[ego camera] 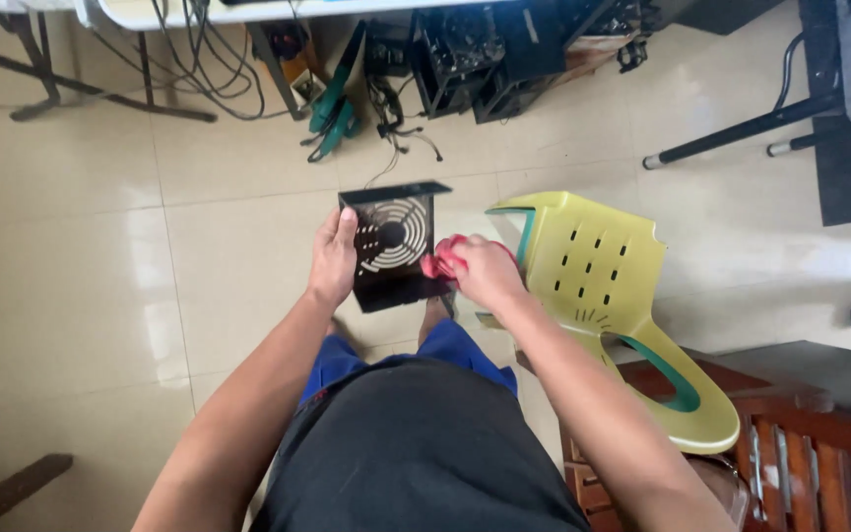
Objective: Disassembling a computer power supply unit to remove the fan and clean the internal casing.
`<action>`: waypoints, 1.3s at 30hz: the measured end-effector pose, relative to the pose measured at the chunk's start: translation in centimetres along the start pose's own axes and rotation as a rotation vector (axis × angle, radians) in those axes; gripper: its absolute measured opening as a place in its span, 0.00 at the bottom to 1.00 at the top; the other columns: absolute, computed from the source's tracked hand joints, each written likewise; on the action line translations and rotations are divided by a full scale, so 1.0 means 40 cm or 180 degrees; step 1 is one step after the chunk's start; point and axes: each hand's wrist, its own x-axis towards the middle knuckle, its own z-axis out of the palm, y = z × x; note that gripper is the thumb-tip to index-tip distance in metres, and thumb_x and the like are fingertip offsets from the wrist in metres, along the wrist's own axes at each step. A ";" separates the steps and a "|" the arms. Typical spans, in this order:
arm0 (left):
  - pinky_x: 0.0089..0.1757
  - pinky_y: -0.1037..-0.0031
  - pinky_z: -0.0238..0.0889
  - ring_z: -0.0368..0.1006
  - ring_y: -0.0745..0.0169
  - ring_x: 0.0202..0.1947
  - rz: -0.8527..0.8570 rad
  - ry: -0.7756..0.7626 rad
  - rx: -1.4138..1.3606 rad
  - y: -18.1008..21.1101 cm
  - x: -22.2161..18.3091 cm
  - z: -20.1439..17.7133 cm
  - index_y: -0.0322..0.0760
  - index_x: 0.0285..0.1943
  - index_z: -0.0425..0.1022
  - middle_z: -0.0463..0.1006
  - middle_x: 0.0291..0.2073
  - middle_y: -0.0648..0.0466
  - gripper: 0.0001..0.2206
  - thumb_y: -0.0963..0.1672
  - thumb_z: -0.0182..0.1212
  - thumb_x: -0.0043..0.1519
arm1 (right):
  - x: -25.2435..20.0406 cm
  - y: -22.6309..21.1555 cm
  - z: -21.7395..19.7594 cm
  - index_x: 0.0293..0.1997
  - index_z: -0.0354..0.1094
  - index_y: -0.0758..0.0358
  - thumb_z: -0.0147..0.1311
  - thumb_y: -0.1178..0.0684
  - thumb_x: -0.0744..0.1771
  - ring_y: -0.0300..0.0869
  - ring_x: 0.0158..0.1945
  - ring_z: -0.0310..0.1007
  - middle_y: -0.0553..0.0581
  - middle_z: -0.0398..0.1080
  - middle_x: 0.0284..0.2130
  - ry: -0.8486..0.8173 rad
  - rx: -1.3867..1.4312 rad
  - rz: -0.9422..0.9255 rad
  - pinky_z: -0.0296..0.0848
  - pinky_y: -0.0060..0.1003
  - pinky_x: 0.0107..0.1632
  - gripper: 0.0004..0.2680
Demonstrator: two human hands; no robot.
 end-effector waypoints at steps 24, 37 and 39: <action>0.62 0.50 0.73 0.79 0.44 0.61 -0.0527 0.0022 -0.0214 -0.067 0.046 -0.002 0.45 0.64 0.83 0.84 0.57 0.42 0.17 0.53 0.57 0.76 | -0.045 0.118 -0.072 0.53 0.83 0.43 0.65 0.44 0.68 0.53 0.49 0.84 0.53 0.82 0.42 0.0674 0.0488 0.1253 0.82 0.47 0.53 0.09; 0.46 0.45 0.83 0.85 0.42 0.47 -0.0769 0.0003 -0.1393 -0.066 0.085 0.078 0.38 0.56 0.82 0.85 0.46 0.42 0.13 0.48 0.55 0.78 | -0.037 0.083 -0.013 0.46 0.83 0.47 0.59 0.57 0.65 0.61 0.52 0.79 0.54 0.75 0.45 -0.0322 -0.0082 -0.0290 0.80 0.53 0.56 0.09; 0.47 0.47 0.83 0.84 0.45 0.48 -0.0741 0.0081 -0.1402 -0.056 0.082 0.070 0.37 0.57 0.82 0.85 0.47 0.42 0.12 0.48 0.56 0.78 | -0.046 0.085 -0.049 0.45 0.82 0.45 0.61 0.54 0.65 0.57 0.52 0.82 0.52 0.74 0.43 -0.0481 -0.0460 0.0293 0.81 0.48 0.57 0.08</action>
